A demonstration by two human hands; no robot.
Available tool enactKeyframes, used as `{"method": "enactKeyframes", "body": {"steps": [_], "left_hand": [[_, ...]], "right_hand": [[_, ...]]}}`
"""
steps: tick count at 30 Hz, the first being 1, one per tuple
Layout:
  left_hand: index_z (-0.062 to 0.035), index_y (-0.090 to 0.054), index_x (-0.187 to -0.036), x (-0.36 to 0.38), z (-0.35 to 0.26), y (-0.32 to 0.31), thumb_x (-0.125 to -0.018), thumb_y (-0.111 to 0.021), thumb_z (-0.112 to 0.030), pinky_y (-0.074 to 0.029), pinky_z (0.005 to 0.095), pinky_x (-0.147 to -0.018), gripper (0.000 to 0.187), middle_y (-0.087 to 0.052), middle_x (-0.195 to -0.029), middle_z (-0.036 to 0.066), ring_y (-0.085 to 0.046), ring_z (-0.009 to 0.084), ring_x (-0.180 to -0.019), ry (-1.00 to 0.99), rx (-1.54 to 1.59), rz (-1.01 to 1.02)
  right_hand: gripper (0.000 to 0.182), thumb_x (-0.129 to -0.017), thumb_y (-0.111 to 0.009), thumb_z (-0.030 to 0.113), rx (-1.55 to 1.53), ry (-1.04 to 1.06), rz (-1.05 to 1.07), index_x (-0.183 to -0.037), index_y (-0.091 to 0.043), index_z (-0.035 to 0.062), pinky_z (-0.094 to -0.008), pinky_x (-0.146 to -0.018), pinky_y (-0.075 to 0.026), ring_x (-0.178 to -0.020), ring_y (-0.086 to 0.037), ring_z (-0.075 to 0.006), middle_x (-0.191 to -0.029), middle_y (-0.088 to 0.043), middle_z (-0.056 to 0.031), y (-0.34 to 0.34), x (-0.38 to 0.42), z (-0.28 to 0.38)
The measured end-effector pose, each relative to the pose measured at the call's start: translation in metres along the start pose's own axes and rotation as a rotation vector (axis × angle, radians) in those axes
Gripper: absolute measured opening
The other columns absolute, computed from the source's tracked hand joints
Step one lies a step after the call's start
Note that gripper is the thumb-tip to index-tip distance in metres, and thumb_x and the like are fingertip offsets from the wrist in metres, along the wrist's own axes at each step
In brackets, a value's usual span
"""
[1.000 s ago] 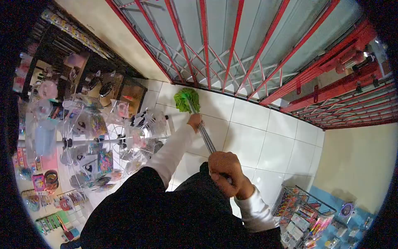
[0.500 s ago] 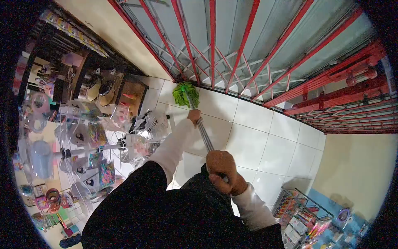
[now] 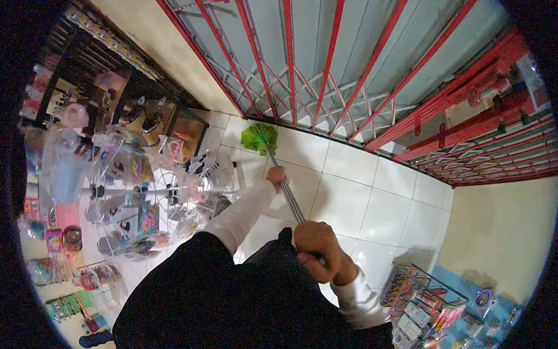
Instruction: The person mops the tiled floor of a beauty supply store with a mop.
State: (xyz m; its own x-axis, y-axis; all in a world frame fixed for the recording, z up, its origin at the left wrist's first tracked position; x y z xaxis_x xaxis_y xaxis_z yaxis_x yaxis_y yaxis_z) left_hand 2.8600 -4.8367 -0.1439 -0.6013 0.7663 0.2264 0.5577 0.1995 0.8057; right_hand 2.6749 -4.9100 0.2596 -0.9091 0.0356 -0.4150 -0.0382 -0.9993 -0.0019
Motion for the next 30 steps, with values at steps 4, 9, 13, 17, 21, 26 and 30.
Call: {"method": "enactKeyframes", "body": {"steps": [4, 9, 13, 17, 21, 26, 30], "left_hand": [[-0.0068, -0.045, -0.072, 0.052, -0.073, 0.004, -0.085, -0.046, -0.013, -0.045, 0.0334, -0.049, 0.014, -0.045, -0.060, 0.007, -0.050, 0.0186, -0.054, 0.356, 0.977, -0.094], [-0.0071, -0.045, -0.074, 0.121, -0.202, 0.035, -0.085, -0.048, -0.009, -0.041, 0.0299, -0.046, 0.012, -0.044, -0.061, 0.006, -0.045, 0.0167, -0.051, 1.045, 1.983, -0.008], [-0.0036, -0.043, -0.077, 0.154, -0.257, 0.059, -0.088, -0.051, -0.009, -0.043, 0.0293, -0.054, 0.015, -0.044, -0.067, 0.006, -0.046, 0.0158, -0.058, 0.602, 1.806, 0.178], [0.0006, -0.042, -0.079, 0.176, -0.311, 0.134, -0.090, -0.051, -0.008, -0.045, 0.0291, -0.060, 0.017, -0.045, -0.075, 0.007, -0.048, 0.0152, -0.065, 0.883, 2.038, 0.168], [-0.0005, -0.047, -0.074, 0.159, -0.286, 0.143, -0.090, -0.050, -0.009, -0.046, 0.0308, -0.055, 0.018, -0.047, -0.063, 0.007, -0.045, 0.0167, -0.053, 0.765, 2.007, -0.007], [-0.0077, -0.044, -0.078, 0.086, -0.150, 0.084, -0.087, -0.048, -0.014, -0.045, 0.0309, -0.049, 0.012, -0.045, -0.063, 0.005, -0.045, 0.0187, -0.051, 0.740, 2.192, -0.320], [-0.0118, -0.042, -0.083, 0.052, -0.054, 0.055, -0.085, -0.052, -0.016, -0.043, 0.0322, -0.043, 0.010, -0.043, -0.067, 0.005, -0.045, 0.0181, -0.052, 0.789, 1.850, -0.361]], "right_hand": [[0.029, -0.063, -0.054, 0.022, 0.049, -0.189, -0.020, -0.048, -0.038, 0.0021, -0.0357, -0.043, -0.028, -0.040, -0.035, -0.0250, -0.045, -0.038, -0.0090, 0.010, 0.006, 0.070], [0.024, -0.063, -0.057, 0.011, -0.045, -0.163, -0.033, -0.051, -0.038, 0.0030, -0.0394, -0.046, -0.032, -0.047, -0.045, -0.0296, -0.051, -0.041, -0.0101, 0.020, 0.022, 0.146], [0.037, -0.079, -0.052, 0.026, -0.167, 0.069, 1.155, -0.051, -0.046, 0.0037, -0.0430, -0.047, -0.041, -0.050, -0.052, -0.0290, -0.053, -0.049, -0.0115, 0.058, 0.019, 0.202], [0.038, -0.084, -0.052, 0.030, -0.371, 0.093, 1.166, -0.055, -0.049, 0.0049, -0.0413, -0.050, -0.044, -0.055, -0.056, -0.0273, -0.056, -0.052, -0.0100, 0.066, 0.039, 0.236], [0.027, -0.073, -0.058, 0.022, -0.295, 0.093, 0.535, -0.055, -0.047, 0.0058, -0.0409, -0.047, -0.039, -0.050, -0.051, -0.0266, -0.053, -0.048, -0.0083, 0.050, 0.014, 0.216], [0.022, -0.067, -0.058, 0.012, -0.046, -0.006, 0.166, -0.055, -0.042, 0.0044, -0.0417, -0.050, -0.035, -0.050, -0.044, -0.0299, -0.053, -0.042, -0.0096, 0.024, 0.001, 0.120], [0.022, -0.074, -0.050, 0.016, 0.128, -0.011, 0.269, -0.058, -0.043, 0.0025, -0.0405, -0.055, -0.040, -0.054, -0.048, -0.0284, -0.058, -0.047, -0.0107, 0.011, 0.003, 0.009]]}}
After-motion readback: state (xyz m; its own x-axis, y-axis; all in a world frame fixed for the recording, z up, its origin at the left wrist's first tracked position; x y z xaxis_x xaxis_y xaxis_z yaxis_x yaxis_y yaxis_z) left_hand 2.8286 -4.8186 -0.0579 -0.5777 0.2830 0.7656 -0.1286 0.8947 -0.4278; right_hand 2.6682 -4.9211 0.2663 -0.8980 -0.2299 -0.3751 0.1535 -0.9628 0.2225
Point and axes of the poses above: each hand's wrist, its own x-axis away from the middle knuckle, its own y-axis out of the back of the hand, z = x × y, the point moved 3 cm from there along -x, towards the middle knuckle
